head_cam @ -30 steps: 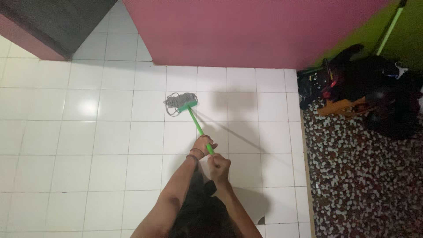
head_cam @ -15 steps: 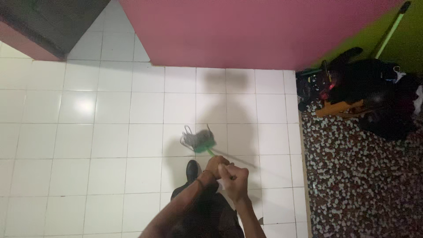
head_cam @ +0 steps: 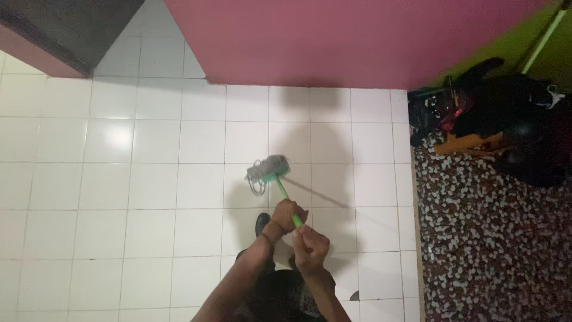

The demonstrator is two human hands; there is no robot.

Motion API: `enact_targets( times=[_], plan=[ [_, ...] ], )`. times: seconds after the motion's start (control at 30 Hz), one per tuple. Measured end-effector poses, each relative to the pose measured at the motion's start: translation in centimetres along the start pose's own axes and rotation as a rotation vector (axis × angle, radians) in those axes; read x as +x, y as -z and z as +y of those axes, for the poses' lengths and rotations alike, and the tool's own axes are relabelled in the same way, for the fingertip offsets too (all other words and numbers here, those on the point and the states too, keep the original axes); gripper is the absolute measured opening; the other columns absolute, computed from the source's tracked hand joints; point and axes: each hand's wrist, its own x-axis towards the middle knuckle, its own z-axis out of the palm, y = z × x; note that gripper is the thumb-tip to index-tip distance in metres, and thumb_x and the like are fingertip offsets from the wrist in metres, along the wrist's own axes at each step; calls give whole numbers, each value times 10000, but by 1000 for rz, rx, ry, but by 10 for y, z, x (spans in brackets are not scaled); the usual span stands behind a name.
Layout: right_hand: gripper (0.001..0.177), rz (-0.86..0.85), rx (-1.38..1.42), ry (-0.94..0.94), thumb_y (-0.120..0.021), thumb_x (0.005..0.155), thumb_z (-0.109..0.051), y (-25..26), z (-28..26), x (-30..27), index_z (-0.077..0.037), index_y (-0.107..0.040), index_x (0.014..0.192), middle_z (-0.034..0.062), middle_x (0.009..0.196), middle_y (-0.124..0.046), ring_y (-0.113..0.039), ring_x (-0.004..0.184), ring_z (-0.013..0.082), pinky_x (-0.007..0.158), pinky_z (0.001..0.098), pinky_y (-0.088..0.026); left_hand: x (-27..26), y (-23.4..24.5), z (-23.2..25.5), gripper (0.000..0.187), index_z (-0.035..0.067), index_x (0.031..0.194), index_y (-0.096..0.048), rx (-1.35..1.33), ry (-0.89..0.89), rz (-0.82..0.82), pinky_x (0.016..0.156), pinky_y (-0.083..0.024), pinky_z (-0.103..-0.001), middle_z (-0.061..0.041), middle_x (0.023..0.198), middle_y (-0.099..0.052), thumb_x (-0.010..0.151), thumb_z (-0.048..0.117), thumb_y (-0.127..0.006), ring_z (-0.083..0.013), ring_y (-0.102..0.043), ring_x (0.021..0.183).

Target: The person mops a tiled floor using a mop, moving the mop head across the tiles in a rhythmic motion while holding the handle.

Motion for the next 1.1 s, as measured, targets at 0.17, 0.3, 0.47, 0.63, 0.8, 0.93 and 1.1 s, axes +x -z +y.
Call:
enact_targets(
  times=[0.17,0.3,0.47,0.63,0.8,0.93,1.1],
  plan=[
    [191,-22,-71,-137,-649,925,-19,10,28,16,19,-587,749,-15,620,-466,-387,552,79,469,290,-292,43,-14,-35,311,122,650,-733,160,-78,16,753,-533,-453,-115,719,-713,897,300,-671,-364,-678,737],
    [340,-32,-110,-33,-650,917,2,26,76,34,25,-427,662,22,592,-401,-381,547,83,493,304,-333,78,-39,-49,218,119,658,-710,219,-131,94,783,-539,-446,-105,737,-698,814,267,-676,-352,-666,784],
    [403,-17,-6,35,-631,904,60,70,93,45,37,-342,625,60,576,-300,-314,562,97,511,320,-299,99,-64,-28,391,40,570,-643,-6,-71,222,795,-524,-487,-189,691,-654,815,317,-768,-421,-614,775],
    [435,-74,-30,-4,-659,885,76,128,64,46,15,-337,600,13,538,-341,-309,535,69,474,312,-273,94,-85,36,421,44,555,-611,-18,-32,204,753,-522,-485,-171,665,-654,830,332,-748,-410,-626,747],
    [448,-81,-64,-75,-691,893,46,183,32,45,14,-365,587,-20,532,-318,-285,534,48,465,299,-233,84,-108,113,466,48,532,-595,-138,5,225,678,-521,-488,-177,624,-637,827,373,-753,-412,-624,690],
    [522,-128,-2,-118,-711,920,10,216,22,54,2,-321,573,-33,526,-317,-265,539,42,477,294,-209,86,-130,156,506,28,544,-592,-208,60,256,632,-502,-500,-195,600,-627,841,407,-750,-432,-621,654],
    [500,-184,11,-56,-724,918,-25,241,21,64,-13,-359,575,-59,559,-342,-285,552,37,484,293,-232,92,-138,179,447,46,603,-660,-209,144,260,621,-524,-498,-194,660,-649,869,404,-686,-433,-656,681]
  ],
)
